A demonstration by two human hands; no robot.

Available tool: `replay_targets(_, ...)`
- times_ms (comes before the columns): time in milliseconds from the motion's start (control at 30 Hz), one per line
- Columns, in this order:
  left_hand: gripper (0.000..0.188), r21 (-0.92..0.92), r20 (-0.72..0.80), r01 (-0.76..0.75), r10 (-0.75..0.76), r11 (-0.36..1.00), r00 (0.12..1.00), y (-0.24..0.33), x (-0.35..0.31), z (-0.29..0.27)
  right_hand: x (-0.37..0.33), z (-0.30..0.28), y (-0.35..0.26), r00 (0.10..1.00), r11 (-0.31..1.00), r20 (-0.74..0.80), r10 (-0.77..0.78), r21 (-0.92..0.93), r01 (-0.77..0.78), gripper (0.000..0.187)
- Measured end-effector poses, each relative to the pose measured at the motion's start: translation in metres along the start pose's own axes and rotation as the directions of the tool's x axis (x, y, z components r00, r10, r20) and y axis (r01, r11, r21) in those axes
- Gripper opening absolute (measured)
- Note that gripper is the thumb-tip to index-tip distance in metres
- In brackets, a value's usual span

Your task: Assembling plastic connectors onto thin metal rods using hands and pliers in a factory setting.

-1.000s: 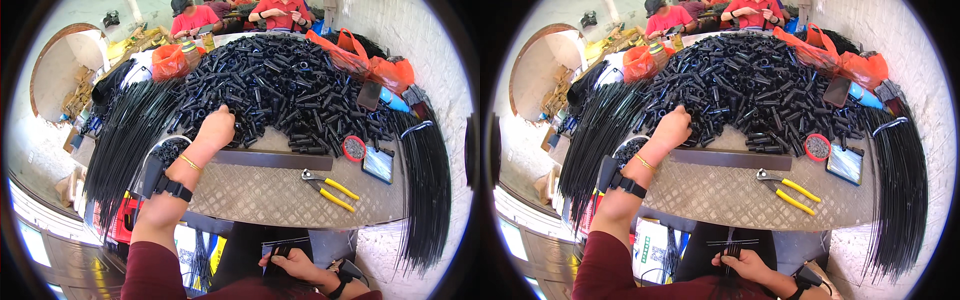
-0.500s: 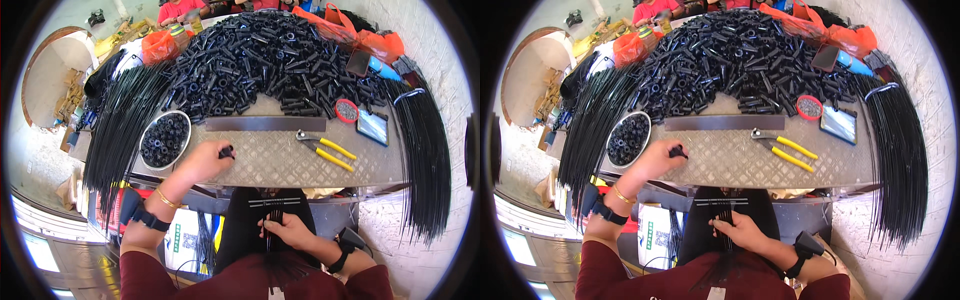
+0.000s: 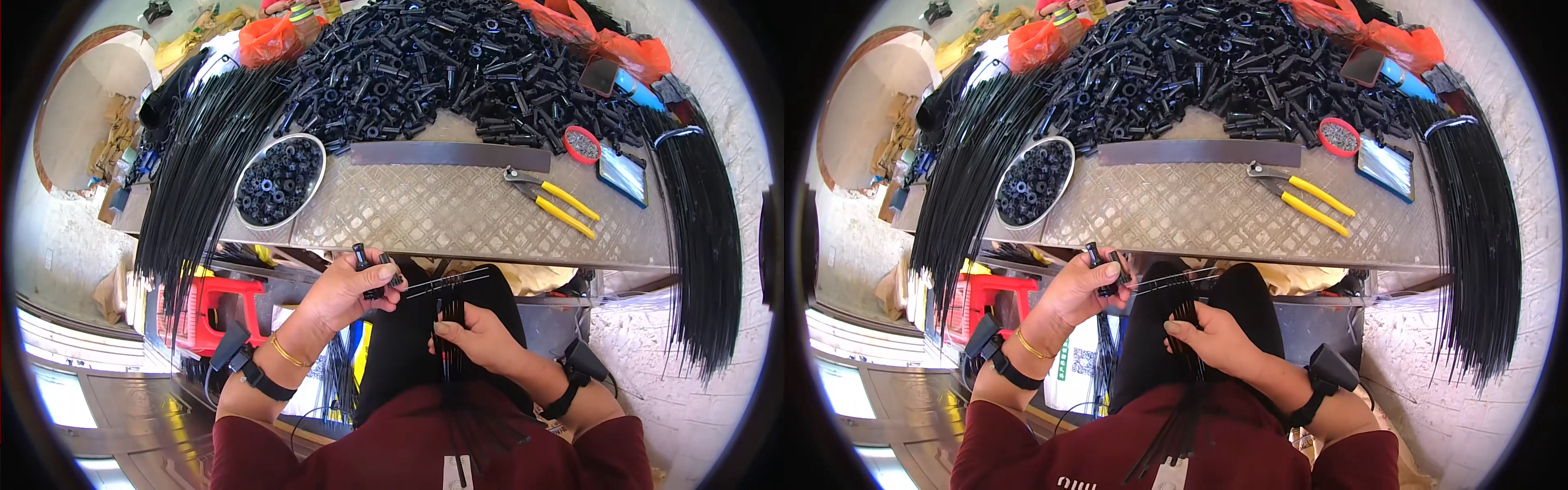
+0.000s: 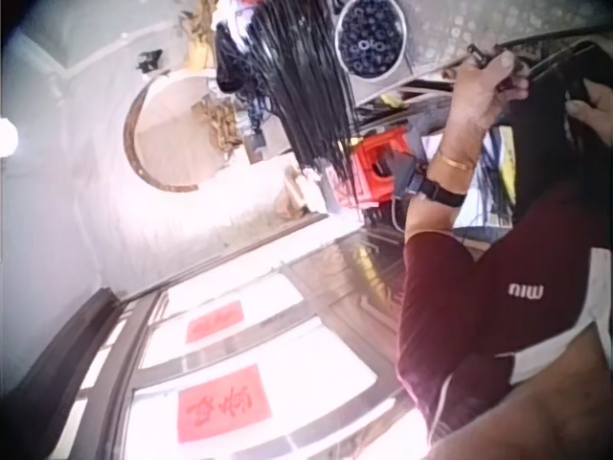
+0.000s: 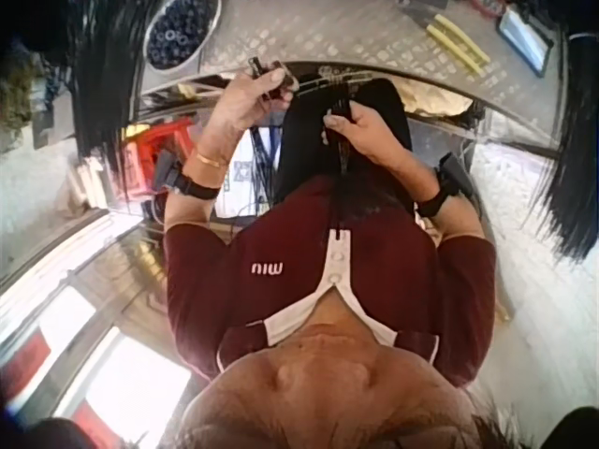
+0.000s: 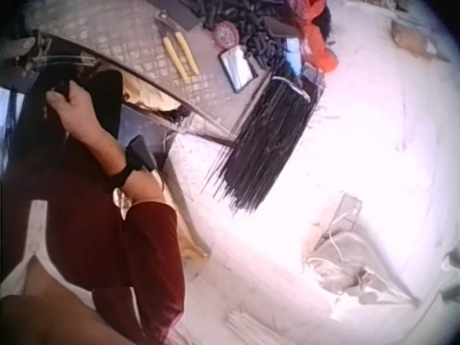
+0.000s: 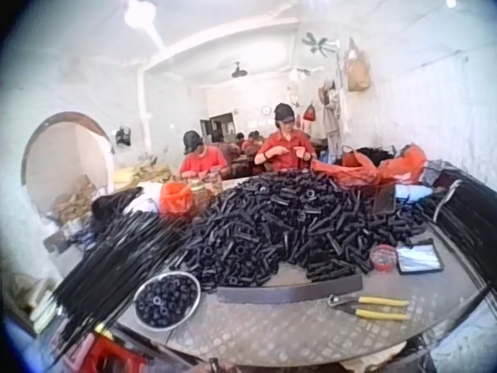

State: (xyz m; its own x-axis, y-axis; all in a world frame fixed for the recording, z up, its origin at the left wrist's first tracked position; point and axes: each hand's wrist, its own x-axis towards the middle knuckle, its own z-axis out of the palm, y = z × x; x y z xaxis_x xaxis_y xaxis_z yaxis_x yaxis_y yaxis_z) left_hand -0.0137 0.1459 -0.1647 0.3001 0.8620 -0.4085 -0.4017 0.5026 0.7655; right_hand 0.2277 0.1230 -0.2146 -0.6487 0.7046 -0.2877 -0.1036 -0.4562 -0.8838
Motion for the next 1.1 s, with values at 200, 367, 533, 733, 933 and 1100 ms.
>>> replay_targets(200,0.018,-0.055,-0.035,-0.009,0.007,0.998,0.999,-0.011,-0.005,-0.001,0.000,0.004,-0.002,0.999,0.997,0.007,0.046,0.059,-0.047,0.015)
replay_targets(367,0.022,-0.050,-0.003,-0.039,0.038,0.998,0.999,-0.006,-0.009,0.004,0.002,0.008,-0.004,0.999,0.999,0.006,0.034,0.020,-0.034,0.017)
replay_targets(533,0.022,-0.072,-0.025,-0.045,0.043,0.996,0.999,-0.003,-0.009,0.009,0.004,0.011,-0.007,0.999,0.999,0.005,0.044,0.027,-0.044,0.015)
replay_targets(733,0.022,-0.082,0.009,-0.047,0.048,0.996,0.999,-0.001,-0.006,0.008,0.006,0.011,-0.008,0.999,0.998,0.011,0.045,0.034,-0.046,0.015)
replay_targets(933,0.021,-0.073,0.014,-0.041,0.042,0.997,0.999,-0.002,-0.006,0.010,0.006,0.009,-0.008,0.998,0.998,0.000,0.057,0.024,-0.057,0.016)
replay_targets(1100,0.019,-0.095,0.040,-0.047,0.051,0.994,0.998,-0.004,-0.001,0.009,0.006,0.009,-0.009,0.997,0.997,-0.002,0.076,0.035,-0.076,0.017)
